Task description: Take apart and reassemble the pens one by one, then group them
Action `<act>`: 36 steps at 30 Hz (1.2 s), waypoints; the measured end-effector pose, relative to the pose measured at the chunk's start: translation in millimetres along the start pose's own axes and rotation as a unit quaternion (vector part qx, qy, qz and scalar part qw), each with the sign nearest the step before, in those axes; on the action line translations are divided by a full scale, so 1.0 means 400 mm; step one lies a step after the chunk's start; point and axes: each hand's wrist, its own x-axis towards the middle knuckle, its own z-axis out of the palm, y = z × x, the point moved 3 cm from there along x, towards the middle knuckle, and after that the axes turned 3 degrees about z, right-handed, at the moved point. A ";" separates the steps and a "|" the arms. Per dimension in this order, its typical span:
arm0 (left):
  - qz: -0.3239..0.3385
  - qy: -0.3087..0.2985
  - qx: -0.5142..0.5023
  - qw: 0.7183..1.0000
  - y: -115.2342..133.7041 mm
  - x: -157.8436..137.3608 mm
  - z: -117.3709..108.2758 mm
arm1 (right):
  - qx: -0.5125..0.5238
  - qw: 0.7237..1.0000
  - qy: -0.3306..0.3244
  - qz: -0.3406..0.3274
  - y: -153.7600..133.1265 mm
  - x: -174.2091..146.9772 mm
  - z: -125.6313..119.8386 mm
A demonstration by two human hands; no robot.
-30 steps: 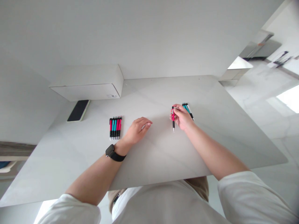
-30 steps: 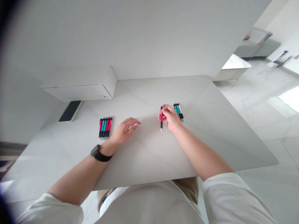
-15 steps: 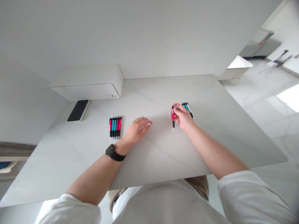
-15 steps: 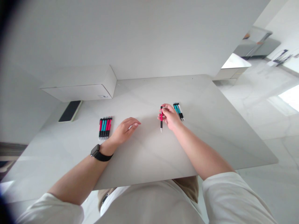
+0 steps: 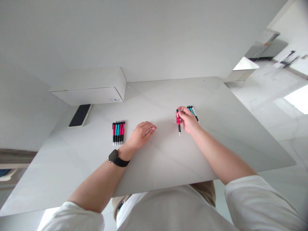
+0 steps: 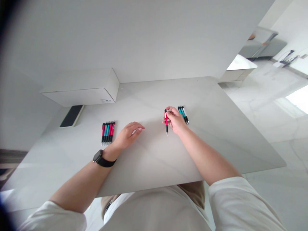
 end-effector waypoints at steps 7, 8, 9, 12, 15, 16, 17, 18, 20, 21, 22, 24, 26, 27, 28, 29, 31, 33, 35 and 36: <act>0.001 0.004 0.001 1.000 -0.003 -0.001 0.002 | 0.006 1.000 0.015 -0.026 -0.025 0.005 -0.014; 0.001 0.006 0.000 1.000 -0.003 -0.002 0.002 | 0.006 0.999 0.019 -0.031 -0.032 0.007 -0.019; 0.000 0.007 -0.002 1.000 -0.002 -0.002 0.002 | 0.006 0.999 0.024 -0.037 -0.042 0.010 -0.026; 0.001 0.009 -0.001 1.000 -0.002 -0.002 0.001 | 0.008 0.996 0.050 -0.068 -0.086 0.024 -0.066; 0.001 0.006 0.003 1.000 -0.003 -0.003 0.000 | -0.001 0.988 0.105 -0.116 -0.145 0.042 -0.140; 0.001 0.004 0.004 1.000 -0.003 -0.003 0.000 | -0.018 0.983 0.127 -0.133 -0.164 0.047 -0.170; 0.002 0.003 0.004 1.000 -0.002 -0.003 0.000 | -0.044 0.976 0.148 -0.151 -0.181 0.052 -0.202; 0.002 -0.001 0.005 1.000 -0.001 -0.003 0.000 | -0.077 0.967 0.173 -0.173 -0.197 0.056 -0.234; 0.001 -0.012 0.004 1.000 0.001 -0.003 0.000 | -0.154 0.937 0.237 -0.205 -0.218 0.062 -0.294; 0.000 -0.021 0.003 1.000 0.002 -0.003 0.001 | -0.202 0.921 0.262 -0.205 -0.222 0.065 -0.319; 0.000 -0.029 0.004 1.000 0.003 -0.003 0.001 | -0.255 0.904 0.283 -0.196 -0.222 0.068 -0.340; -0.001 -0.037 0.008 0.999 0.004 -0.004 0.002 | -0.378 0.860 0.299 -0.169 -0.214 0.074 -0.365; 0.000 -0.038 0.012 0.999 0.003 -0.005 0.003 | -0.494 0.806 0.293 -0.144 -0.198 0.079 -0.371; 0.000 -0.039 0.013 0.999 0.002 -0.006 0.004 | -0.540 0.781 0.286 -0.132 -0.188 0.081 -0.370; 0.000 -0.039 0.015 0.999 0.001 -0.006 0.005 | -0.576 0.759 0.278 -0.120 -0.177 0.083 -0.368; -0.001 -0.039 0.016 0.999 0.000 -0.007 0.006 | -0.603 0.742 0.272 -0.108 -0.167 0.085 -0.365; -0.001 -0.040 0.019 0.999 -0.001 -0.007 0.006 | -0.638 0.717 0.268 -0.085 -0.149 0.088 -0.360; 0.000 -0.042 0.021 0.999 -0.001 -0.007 0.005 | -0.658 0.701 0.267 -0.067 -0.137 0.091 -0.357; 0.001 -0.047 0.022 0.999 -0.001 -0.007 0.005 | -0.672 0.692 0.256 -0.057 -0.133 0.093 -0.355; 0.001 -0.049 0.022 0.999 -0.002 -0.006 0.005 | -0.677 0.690 0.250 -0.055 -0.135 0.093 -0.355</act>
